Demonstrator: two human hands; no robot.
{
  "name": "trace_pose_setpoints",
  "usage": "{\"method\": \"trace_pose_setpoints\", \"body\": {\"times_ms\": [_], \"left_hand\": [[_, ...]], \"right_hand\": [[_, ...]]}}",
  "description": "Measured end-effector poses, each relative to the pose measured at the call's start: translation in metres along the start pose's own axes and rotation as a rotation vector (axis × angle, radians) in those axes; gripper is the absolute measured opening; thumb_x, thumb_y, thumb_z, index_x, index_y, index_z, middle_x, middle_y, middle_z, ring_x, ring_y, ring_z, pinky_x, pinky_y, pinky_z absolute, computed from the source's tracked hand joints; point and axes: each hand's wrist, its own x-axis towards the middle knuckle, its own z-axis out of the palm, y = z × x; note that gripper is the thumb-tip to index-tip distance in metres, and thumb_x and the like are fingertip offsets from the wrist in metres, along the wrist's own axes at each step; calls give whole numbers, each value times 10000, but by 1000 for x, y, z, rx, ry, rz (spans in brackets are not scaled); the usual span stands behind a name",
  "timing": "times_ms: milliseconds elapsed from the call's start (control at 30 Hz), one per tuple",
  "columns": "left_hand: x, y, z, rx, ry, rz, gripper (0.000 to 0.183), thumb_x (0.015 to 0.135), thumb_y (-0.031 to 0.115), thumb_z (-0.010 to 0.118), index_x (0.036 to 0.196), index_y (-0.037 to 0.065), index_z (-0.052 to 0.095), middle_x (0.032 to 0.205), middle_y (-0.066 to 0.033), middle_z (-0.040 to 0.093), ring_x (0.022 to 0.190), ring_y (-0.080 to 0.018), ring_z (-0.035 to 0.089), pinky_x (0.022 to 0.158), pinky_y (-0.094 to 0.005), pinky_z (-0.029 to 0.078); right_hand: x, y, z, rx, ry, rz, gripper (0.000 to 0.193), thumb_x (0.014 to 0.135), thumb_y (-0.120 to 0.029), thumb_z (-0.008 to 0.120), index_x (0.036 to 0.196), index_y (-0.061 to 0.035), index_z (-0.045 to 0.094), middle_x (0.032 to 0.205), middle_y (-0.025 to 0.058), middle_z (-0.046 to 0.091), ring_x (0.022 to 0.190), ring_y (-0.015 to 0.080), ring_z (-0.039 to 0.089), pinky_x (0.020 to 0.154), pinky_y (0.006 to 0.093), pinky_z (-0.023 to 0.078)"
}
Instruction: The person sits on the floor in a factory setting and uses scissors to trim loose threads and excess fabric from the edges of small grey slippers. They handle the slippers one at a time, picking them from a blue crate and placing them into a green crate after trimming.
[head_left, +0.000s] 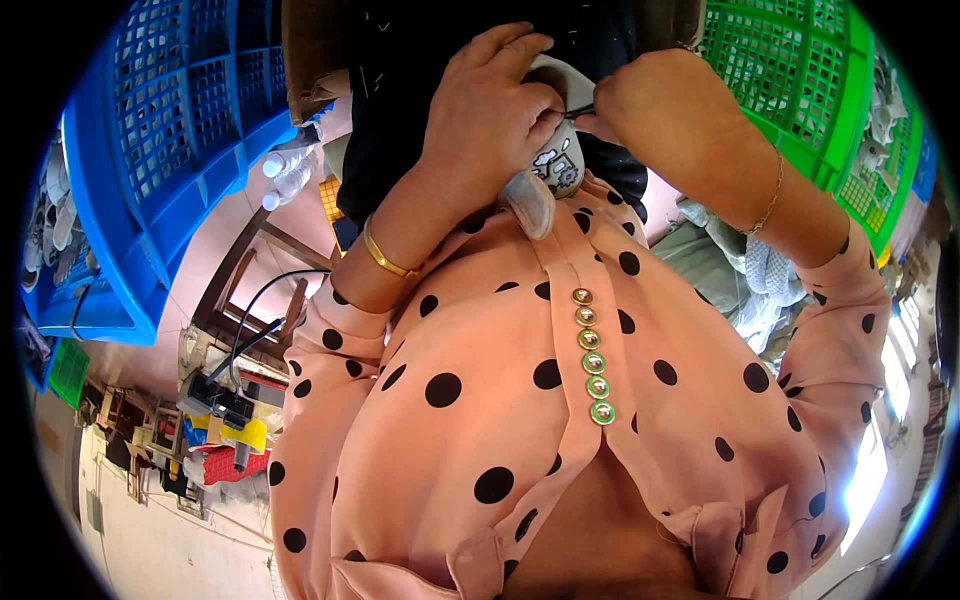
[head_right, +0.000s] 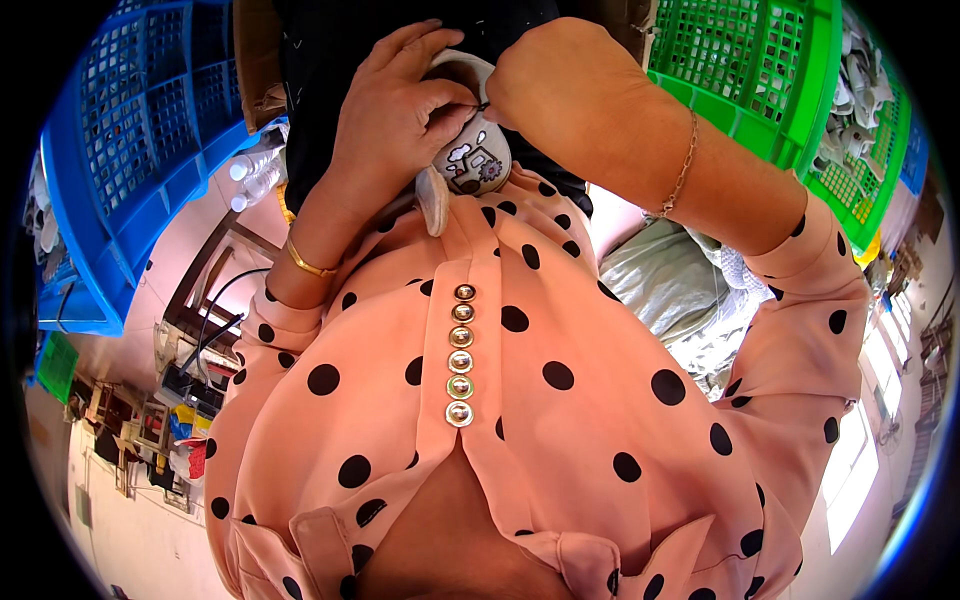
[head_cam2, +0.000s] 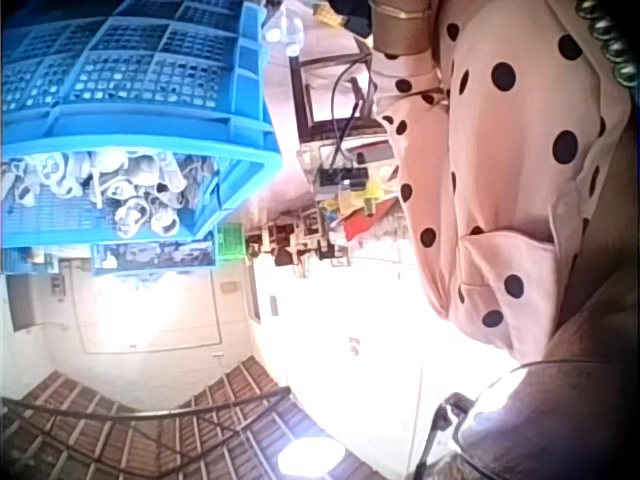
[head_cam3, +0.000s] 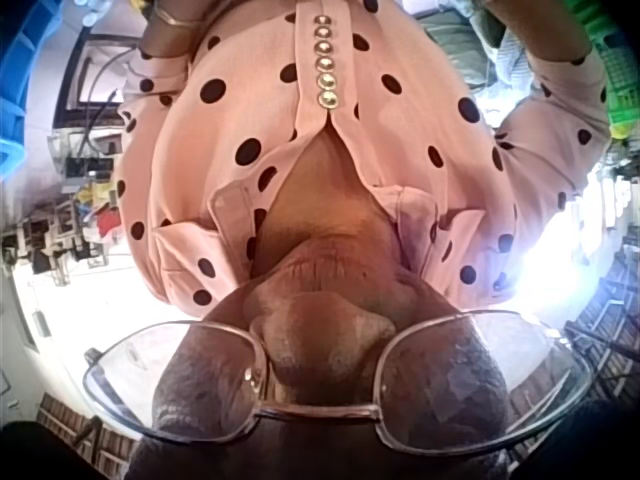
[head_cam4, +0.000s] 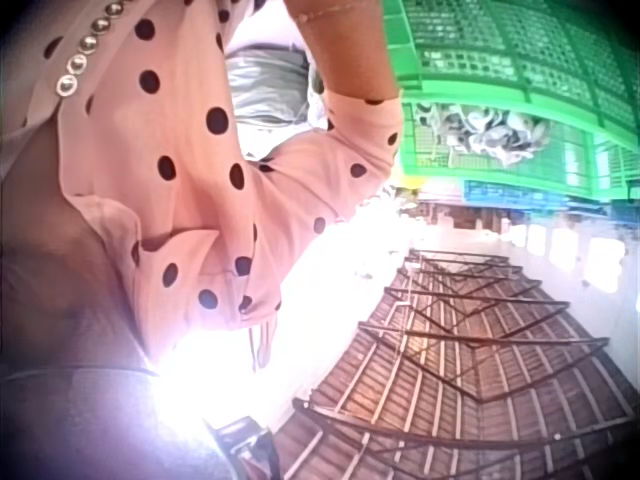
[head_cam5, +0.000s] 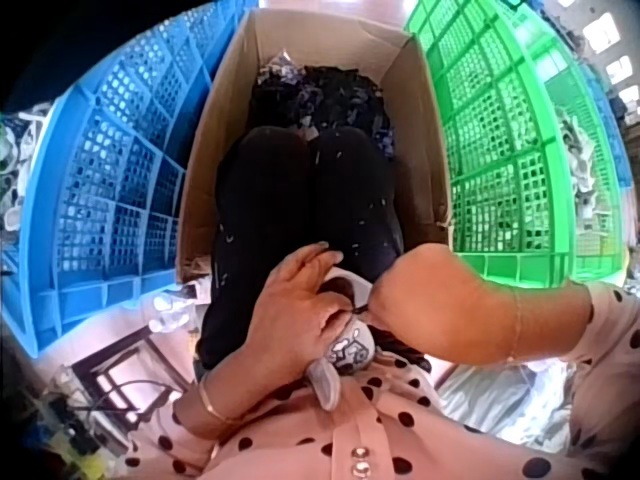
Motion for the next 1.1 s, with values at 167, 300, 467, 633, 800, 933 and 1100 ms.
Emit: {"method": "trace_pose_setpoints", "body": {"times_ms": [167,300,467,633,800,933,1100], "left_hand": [[0,-3,2,-40,8,16,97,686,150,746,772,106,741,1204,-47,628,1226,-258,501,983,-368,432],[1,-3,1,-42,5,17,99,692,149,745,781,105,747,1195,-44,633,1225,-256,501,984,-365,432],[0,-3,3,-32,-2,20,114,696,159,746,800,113,758,1184,-42,637,1219,-254,502,988,-363,430],[0,-4,4,-42,-9,23,109,704,163,740,797,110,761,1181,-41,639,1221,-255,498,993,-370,427],[-3,-8,-9,-285,-7,-70,111,767,168,676,804,79,729,1206,-76,632,1217,-253,500,1005,-376,414],[-13,-10,-31,-854,273,-373,255,911,189,641,1085,10,587,1225,-157,616,1031,-194,633,882,-257,485],[-13,3,-71,-422,319,-436,489,927,232,629,1308,-28,464,1221,-182,604,1061,-210,619,866,-294,519]], "right_hand": [[0,1,0,20,48,-34,351,846,-329,620,618,-66,669,615,98,610,616,280,624,552,382,475],[0,1,0,28,93,-68,308,831,-296,631,628,-64,653,616,96,588,637,278,612,585,381,465],[1,1,4,42,165,-119,260,810,-269,652,641,-70,641,619,80,575,648,268,609,604,370,465],[6,2,10,-22,96,-131,271,819,-288,641,645,-80,641,614,67,579,634,265,611,591,365,468],[-3,10,6,78,66,11,376,843,-410,633,676,-74,656,623,86,611,632,264,636,553,366,483],[-11,19,6,496,106,332,461,804,-521,670,784,-62,639,608,97,608,603,275,629,533,357,482],[4,1,42,641,410,351,444,803,-471,695,991,-86,577,630,94,623,583,282,626,526,357,485]]}}
